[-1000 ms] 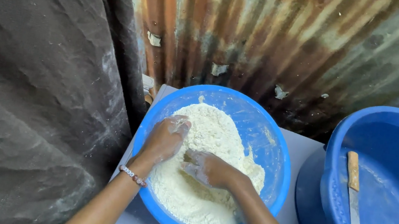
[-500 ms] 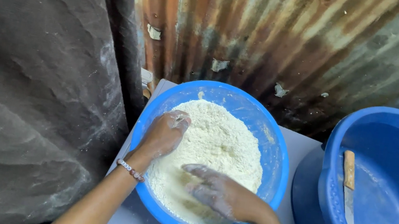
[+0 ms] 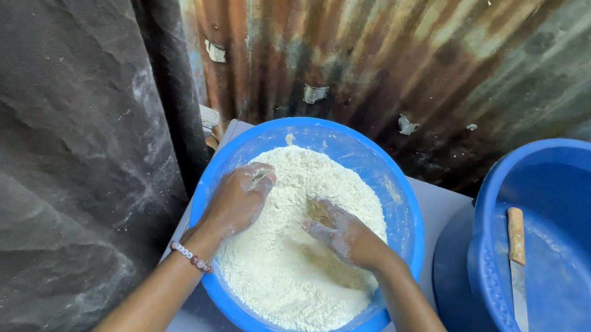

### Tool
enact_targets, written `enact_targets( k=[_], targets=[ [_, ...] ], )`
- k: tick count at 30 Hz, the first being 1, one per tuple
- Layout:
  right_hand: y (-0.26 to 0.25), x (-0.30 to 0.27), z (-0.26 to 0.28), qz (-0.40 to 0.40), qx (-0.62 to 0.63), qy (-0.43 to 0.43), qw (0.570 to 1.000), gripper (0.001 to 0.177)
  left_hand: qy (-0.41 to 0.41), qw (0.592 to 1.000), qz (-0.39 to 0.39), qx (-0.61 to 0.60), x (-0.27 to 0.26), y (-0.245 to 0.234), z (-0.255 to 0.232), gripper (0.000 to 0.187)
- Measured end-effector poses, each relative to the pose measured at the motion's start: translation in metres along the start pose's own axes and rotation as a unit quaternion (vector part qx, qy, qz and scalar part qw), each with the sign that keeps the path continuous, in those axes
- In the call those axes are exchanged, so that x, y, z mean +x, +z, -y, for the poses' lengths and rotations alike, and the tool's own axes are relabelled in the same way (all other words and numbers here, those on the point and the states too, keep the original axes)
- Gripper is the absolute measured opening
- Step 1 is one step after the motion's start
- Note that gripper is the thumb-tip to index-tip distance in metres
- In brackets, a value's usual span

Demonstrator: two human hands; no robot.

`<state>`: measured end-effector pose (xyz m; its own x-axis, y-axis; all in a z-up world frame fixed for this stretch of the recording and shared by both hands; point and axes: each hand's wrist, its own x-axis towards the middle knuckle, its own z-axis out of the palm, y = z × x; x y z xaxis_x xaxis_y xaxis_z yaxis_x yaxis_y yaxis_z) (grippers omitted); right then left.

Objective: Mixing flour and liquid in a large bowl by hand, adding ingredients from smaller containers to form dough.

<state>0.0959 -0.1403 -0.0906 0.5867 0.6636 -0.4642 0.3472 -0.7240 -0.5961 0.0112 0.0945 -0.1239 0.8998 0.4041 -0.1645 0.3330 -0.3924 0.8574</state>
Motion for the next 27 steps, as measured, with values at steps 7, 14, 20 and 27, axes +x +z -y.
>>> enact_targets(
  k=[7, 14, 20, 27],
  targets=[
    [-0.032, -0.005, 0.004, -0.056, 0.021, 0.034, 0.998, 0.052, 0.098, 0.979, 0.055, 0.167, -0.03, -0.016, -0.065, 0.048],
    [-0.021, 0.005, 0.027, -0.112, -0.199, 0.068, 0.971, 0.027, 0.191, 0.92, 0.166, 0.299, -0.037, 0.027, -0.088, 0.026],
    [-0.026, 0.018, 0.002, -0.143, -0.255, 0.076, 0.953, 0.025, 0.157, 0.927, 0.145, 0.308, -0.021, 0.013, -0.063, 0.023],
    [-0.02, -0.02, 0.037, -0.132, -0.217, 0.013, 0.967, 0.033, 0.175, 0.93, 0.152, 0.285, -0.03, -0.004, -0.076, 0.025]
  ],
)
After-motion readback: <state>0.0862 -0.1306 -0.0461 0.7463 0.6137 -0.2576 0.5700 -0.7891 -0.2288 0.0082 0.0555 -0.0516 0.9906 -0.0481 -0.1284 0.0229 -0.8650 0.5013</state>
